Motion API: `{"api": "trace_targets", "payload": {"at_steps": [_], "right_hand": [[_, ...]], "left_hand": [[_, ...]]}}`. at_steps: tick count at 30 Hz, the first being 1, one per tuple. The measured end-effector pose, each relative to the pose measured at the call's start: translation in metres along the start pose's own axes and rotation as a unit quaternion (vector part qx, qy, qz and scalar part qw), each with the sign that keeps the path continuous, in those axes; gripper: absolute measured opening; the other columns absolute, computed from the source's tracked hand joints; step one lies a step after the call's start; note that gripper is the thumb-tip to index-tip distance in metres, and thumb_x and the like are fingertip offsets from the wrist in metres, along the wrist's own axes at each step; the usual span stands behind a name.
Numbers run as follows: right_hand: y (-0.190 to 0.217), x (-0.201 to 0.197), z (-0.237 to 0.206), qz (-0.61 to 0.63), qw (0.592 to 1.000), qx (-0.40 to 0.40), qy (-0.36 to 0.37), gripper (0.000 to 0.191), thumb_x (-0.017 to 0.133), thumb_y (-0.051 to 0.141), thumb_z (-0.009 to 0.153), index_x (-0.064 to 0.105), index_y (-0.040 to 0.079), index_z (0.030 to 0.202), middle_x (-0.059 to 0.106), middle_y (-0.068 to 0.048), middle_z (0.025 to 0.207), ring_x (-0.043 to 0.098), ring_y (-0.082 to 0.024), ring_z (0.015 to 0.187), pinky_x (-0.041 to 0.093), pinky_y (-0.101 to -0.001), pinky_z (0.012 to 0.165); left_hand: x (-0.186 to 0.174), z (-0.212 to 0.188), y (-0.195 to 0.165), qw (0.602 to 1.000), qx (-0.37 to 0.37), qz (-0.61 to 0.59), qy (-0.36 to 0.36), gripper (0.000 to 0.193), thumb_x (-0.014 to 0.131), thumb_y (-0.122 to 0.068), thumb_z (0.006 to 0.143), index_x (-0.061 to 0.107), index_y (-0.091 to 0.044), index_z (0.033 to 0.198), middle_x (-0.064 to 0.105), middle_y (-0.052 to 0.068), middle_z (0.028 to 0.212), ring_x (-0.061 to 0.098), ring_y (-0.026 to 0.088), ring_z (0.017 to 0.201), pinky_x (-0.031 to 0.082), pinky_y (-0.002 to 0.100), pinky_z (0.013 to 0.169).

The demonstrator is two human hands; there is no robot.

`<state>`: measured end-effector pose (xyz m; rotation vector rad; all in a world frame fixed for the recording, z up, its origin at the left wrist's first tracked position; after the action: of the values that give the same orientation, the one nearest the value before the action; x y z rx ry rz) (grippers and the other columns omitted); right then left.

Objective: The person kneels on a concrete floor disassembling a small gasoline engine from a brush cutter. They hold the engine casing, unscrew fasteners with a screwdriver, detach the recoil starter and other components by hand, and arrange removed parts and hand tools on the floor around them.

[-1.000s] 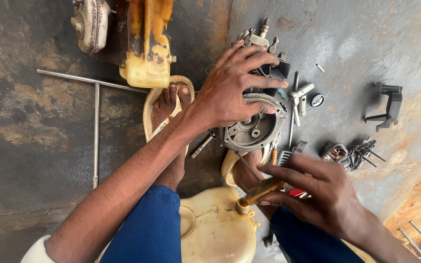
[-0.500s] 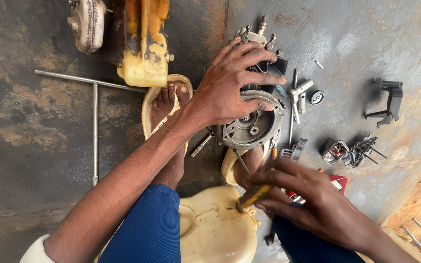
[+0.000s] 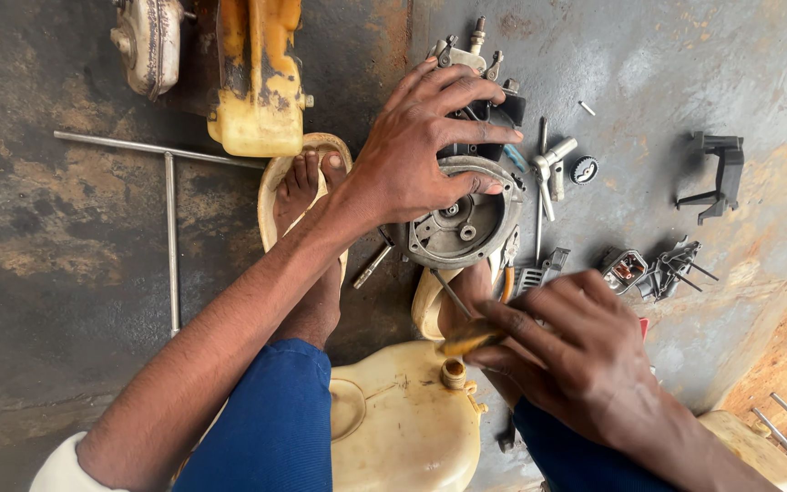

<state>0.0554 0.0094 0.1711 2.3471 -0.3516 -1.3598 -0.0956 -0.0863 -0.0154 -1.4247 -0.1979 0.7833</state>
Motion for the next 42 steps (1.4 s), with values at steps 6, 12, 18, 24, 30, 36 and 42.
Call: {"api": "trace_targets", "payload": {"at_steps": [6,12,18,24,30,36,42], "right_hand": [[0.001,0.004,-0.002,0.311,0.886,0.295,0.177,0.067,0.073,0.035,0.089,0.054,0.029,0.153,0.079,0.004,0.085,0.075,-0.016,0.073,0.061,-0.0319,0.074],[0.007,-0.006,0.002,0.084,0.996,-0.021,-0.011,0.046,0.076,0.029,0.090,0.060,0.016,0.131,0.067,-0.013,0.086,0.068,-0.031,0.078,0.051,-0.0412,0.070],[-0.003,0.005,-0.004,0.296,0.913,0.231,0.158,0.068,0.074,0.029,0.089,0.050,0.016,0.151,0.073,0.000,0.083,0.073,-0.024,0.068,0.053,-0.0384,0.064],[0.001,0.003,-0.006,0.050,0.999,-0.017,-0.009,0.059,0.074,0.031,0.090,0.059,0.012,0.144,0.062,-0.010,0.084,0.065,-0.027,0.069,0.049,-0.0408,0.064],[0.003,0.011,-0.010,0.264,0.949,0.153,0.078,0.054,0.071,0.023,0.095,0.057,0.013,0.146,0.078,-0.007,0.100,0.077,-0.021,0.079,0.059,-0.0352,0.068],[0.003,0.001,-0.006,0.120,0.993,0.010,-0.014,0.043,0.075,0.028,0.092,0.065,0.016,0.132,0.073,-0.009,0.101,0.072,-0.027,0.086,0.055,-0.0397,0.072],[0.000,0.009,-0.009,0.206,0.970,0.123,0.030,0.058,0.072,0.023,0.090,0.056,0.009,0.144,0.071,-0.009,0.097,0.072,-0.024,0.082,0.055,-0.0378,0.071]], "left_hand": [[0.003,-0.002,-0.001,1.000,-0.002,0.001,-0.003,0.045,0.089,-0.049,0.077,0.079,-0.032,0.117,0.062,0.000,0.140,0.044,0.027,0.143,0.020,0.056,0.129],[0.004,-0.003,0.002,1.000,0.001,0.006,-0.004,0.046,0.089,-0.049,0.076,0.079,-0.032,0.117,0.061,-0.001,0.141,0.044,0.027,0.144,0.020,0.056,0.129],[0.003,-0.003,0.001,1.000,-0.001,-0.001,-0.005,0.047,0.089,-0.048,0.076,0.078,-0.033,0.118,0.061,-0.001,0.141,0.044,0.027,0.144,0.020,0.055,0.129],[0.003,-0.003,0.001,1.000,0.002,0.004,-0.005,0.047,0.089,-0.048,0.076,0.078,-0.032,0.119,0.061,0.000,0.141,0.044,0.027,0.144,0.019,0.056,0.129],[0.004,-0.004,0.000,1.000,0.003,0.000,-0.003,0.047,0.089,-0.048,0.076,0.078,-0.031,0.120,0.061,0.000,0.141,0.044,0.027,0.144,0.019,0.056,0.130],[0.007,-0.005,0.001,1.000,0.000,0.002,-0.005,0.047,0.089,-0.047,0.076,0.078,-0.031,0.119,0.061,-0.001,0.141,0.043,0.027,0.145,0.019,0.056,0.129],[0.009,-0.005,0.002,1.000,0.002,0.008,-0.010,0.045,0.089,-0.047,0.078,0.078,-0.031,0.119,0.060,-0.001,0.142,0.042,0.027,0.145,0.018,0.056,0.129]]}}
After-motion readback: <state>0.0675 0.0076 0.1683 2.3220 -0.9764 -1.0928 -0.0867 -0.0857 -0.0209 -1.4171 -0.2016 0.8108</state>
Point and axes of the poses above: each hand's wrist, its own z-axis towards the middle knuckle, its own x-axis out of the palm, y = z × x, the point moved 2 cm from there along z, towards the middle knuckle
